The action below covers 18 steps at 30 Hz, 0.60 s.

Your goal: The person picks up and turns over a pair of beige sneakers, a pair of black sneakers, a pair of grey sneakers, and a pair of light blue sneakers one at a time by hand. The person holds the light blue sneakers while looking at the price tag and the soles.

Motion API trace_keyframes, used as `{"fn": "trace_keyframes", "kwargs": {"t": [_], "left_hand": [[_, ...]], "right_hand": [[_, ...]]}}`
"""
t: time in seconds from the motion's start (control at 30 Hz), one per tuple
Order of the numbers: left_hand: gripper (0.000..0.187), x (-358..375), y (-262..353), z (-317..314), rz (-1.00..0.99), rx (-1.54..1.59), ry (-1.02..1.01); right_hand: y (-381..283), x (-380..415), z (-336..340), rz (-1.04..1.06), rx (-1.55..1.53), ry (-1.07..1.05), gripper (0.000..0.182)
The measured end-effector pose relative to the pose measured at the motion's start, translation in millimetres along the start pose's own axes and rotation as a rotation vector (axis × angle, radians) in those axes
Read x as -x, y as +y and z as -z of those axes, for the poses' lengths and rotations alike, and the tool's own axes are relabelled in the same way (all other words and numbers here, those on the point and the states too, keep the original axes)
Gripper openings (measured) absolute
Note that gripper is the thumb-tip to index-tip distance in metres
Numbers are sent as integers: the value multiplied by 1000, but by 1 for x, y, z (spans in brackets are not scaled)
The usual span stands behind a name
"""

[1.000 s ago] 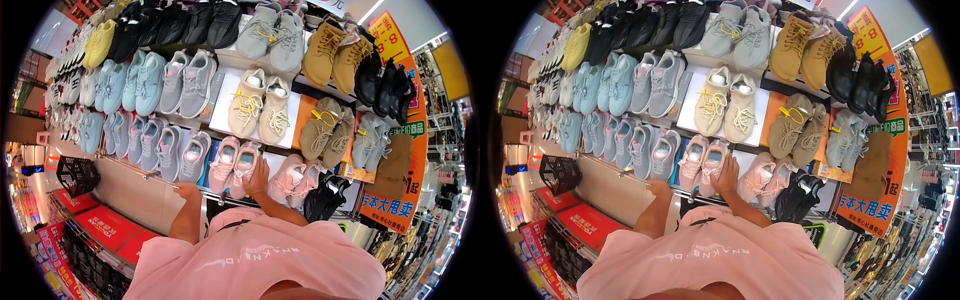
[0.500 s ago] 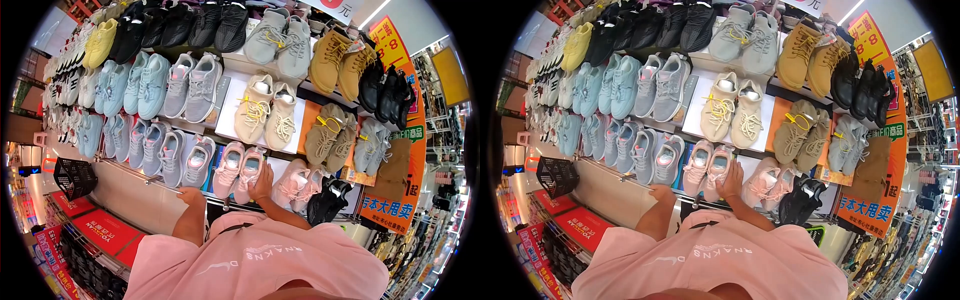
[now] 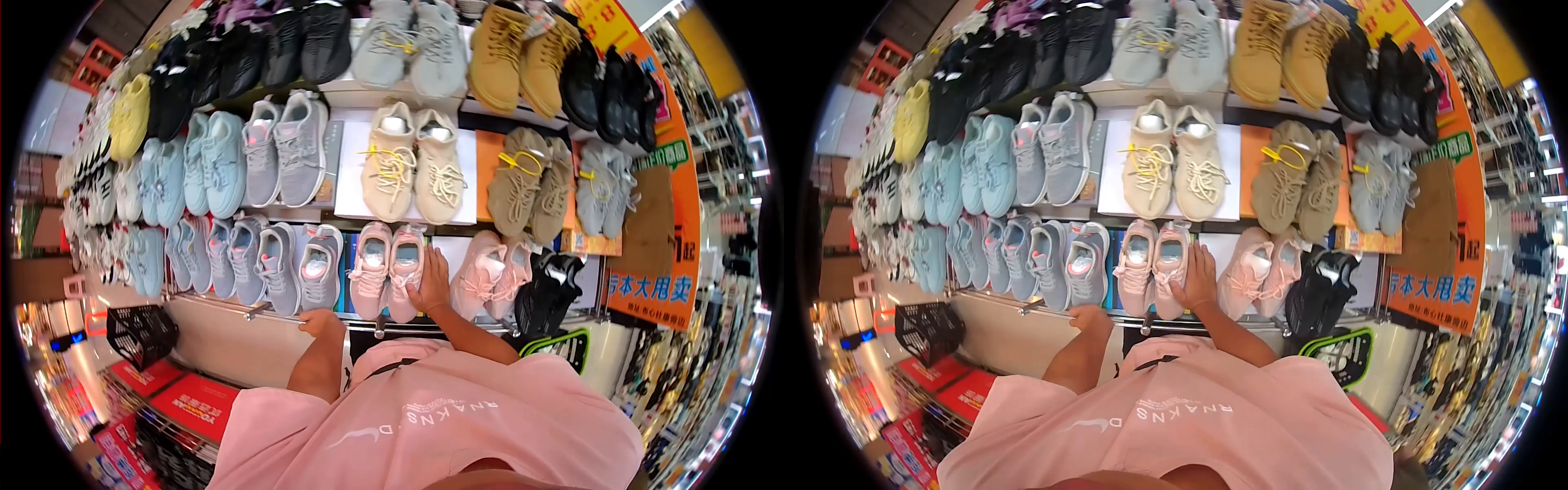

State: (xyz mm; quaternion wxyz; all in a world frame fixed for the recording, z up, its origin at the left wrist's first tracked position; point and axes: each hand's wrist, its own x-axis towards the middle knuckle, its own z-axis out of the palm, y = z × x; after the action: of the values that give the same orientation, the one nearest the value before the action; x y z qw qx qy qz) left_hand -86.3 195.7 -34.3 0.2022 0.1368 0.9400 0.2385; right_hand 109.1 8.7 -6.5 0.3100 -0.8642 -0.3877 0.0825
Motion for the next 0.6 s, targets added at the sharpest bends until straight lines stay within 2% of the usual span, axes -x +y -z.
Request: {"fn": "trace_keyframes", "kwargs": {"t": [0.17, 0.27, 0.37, 0.4, 0.5, 0.57, 0.6], "left_hand": [[53, -14, -6, -12, -35, -33, 93], [49, -11, -9, -19, -46, 0, 138], [46, -39, -28, -43, -83, 76, 124], [46, -59, -43, -63, -78, 111, 110], [44, -45, -42, -43, -38, 132, 75], [43, -13, -12, -15, -15, 136, 42], [43, -15, -13, -15, -34, 95, 11]], "right_hand": [[-4, -1, 5, -2, -18, -12, 93], [-7, -3, 11, -17, 50, -105, 94], [-26, -24, 35, -49, 268, -416, 94], [-75, -59, 88, -290, 230, -733, 86], [-79, -137, 126, 209, 156, -1258, 66], [-130, -205, 165, 256, -136, -981, 53], [-165, -234, 189, 170, -78, -800, 46]]}}
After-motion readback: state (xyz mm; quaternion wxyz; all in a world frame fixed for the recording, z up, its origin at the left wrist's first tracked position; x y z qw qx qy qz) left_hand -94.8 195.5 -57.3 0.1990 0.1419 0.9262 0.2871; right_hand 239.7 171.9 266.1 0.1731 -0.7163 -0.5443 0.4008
